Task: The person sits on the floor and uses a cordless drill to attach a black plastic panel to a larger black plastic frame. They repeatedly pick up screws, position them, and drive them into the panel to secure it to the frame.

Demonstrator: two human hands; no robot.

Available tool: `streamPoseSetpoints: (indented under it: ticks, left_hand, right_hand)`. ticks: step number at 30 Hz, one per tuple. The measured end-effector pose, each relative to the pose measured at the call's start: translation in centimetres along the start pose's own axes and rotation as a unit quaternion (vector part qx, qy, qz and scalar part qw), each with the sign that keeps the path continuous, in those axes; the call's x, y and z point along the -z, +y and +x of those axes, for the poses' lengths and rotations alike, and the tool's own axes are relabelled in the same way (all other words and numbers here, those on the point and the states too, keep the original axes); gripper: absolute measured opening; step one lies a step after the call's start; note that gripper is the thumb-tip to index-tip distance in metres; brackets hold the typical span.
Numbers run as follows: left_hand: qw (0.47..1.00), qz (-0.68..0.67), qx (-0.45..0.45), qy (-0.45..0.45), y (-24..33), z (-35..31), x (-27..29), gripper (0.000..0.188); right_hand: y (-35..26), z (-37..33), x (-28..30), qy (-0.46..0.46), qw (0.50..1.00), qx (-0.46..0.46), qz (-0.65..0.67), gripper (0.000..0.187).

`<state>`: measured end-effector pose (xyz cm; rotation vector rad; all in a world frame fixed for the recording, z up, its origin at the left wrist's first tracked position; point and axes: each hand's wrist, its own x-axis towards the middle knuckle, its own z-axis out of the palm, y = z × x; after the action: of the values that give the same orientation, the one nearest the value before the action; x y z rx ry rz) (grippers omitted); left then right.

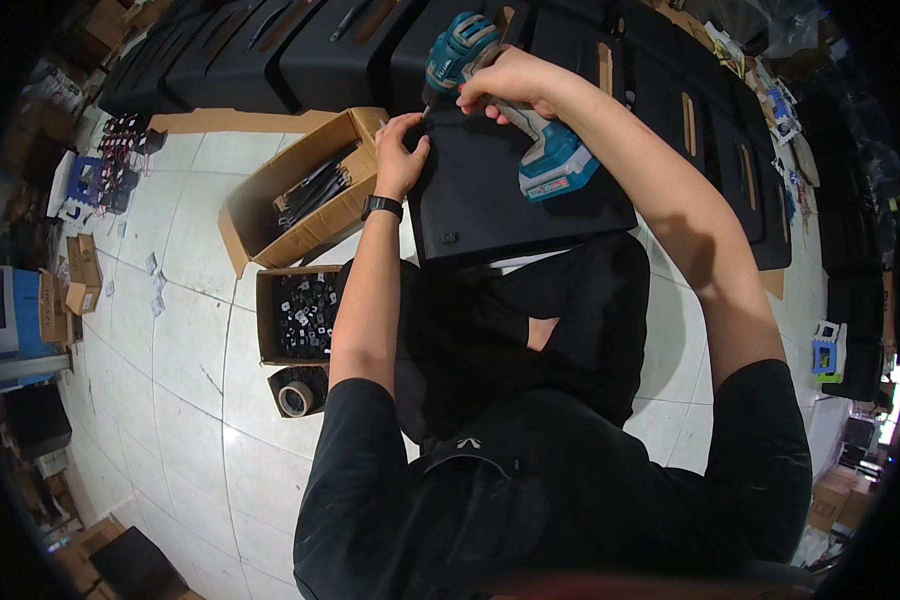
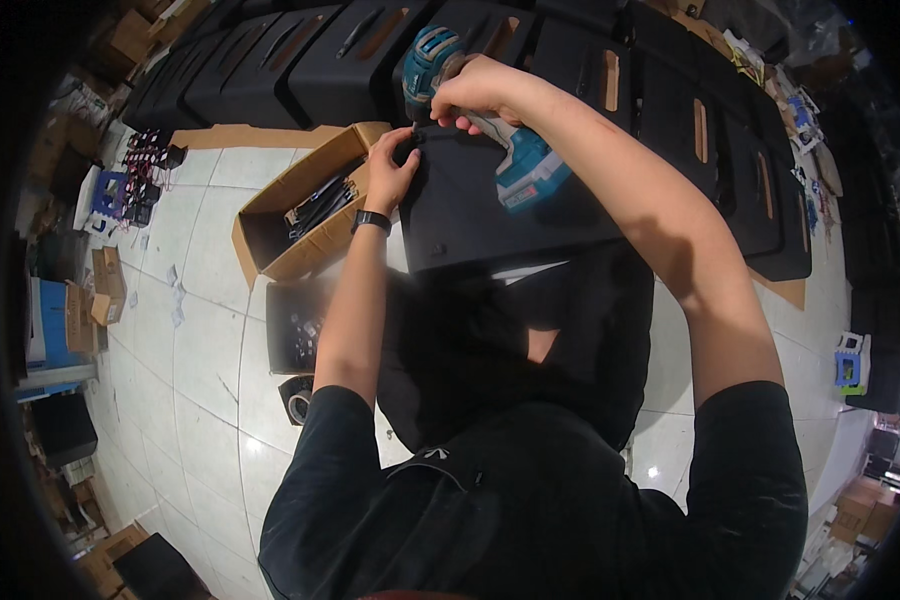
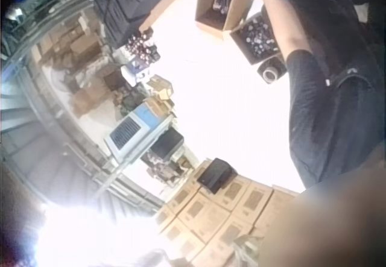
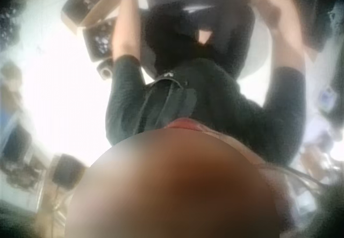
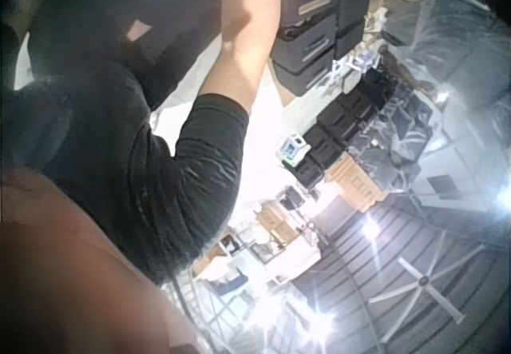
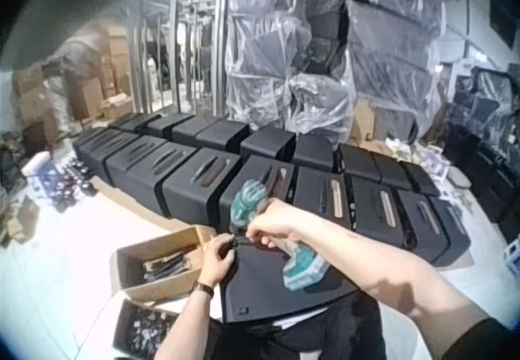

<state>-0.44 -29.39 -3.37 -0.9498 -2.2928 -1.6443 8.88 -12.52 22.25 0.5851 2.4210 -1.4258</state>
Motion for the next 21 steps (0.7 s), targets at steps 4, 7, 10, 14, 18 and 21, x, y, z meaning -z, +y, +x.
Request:
streamPoseSetpoints:
  ticks: [4,7,10,14,18,21]
  left_hand:
    - [0.998,0.051,0.017,0.025,0.8,0.4,-0.4,0.028]
    - [0.995,0.09,0.031,0.04,1.5,1.3,-0.8,0.023]
    - [0.992,0.106,0.03,0.061,1.4,1.7,-0.7,0.021]
    - [0.991,0.111,0.002,0.07,1.4,1.4,-0.8,0.022]
    - [0.989,0.119,-0.025,0.079,1.3,1.5,-1.1,0.02]
    - [0.99,0.118,-0.021,0.069,0.9,1.6,-0.9,0.019]
  right_hand:
    - [0.0,-0.1,0.2,-0.005,1.0,0.007,0.014,0.014]
    - [-0.2,0.3,0.6,-0.005,1.0,0.01,-0.001,0.017]
    - [-0.7,0.5,0.7,-0.006,1.0,0.011,-0.007,0.018]
    - [-0.2,1.0,0.9,-0.007,1.0,0.008,0.019,0.015]
    - [0.1,1.4,1.2,-0.007,1.0,0.009,0.023,0.014]
    - [0.3,1.5,1.3,-0.012,1.0,0.004,0.024,0.014]
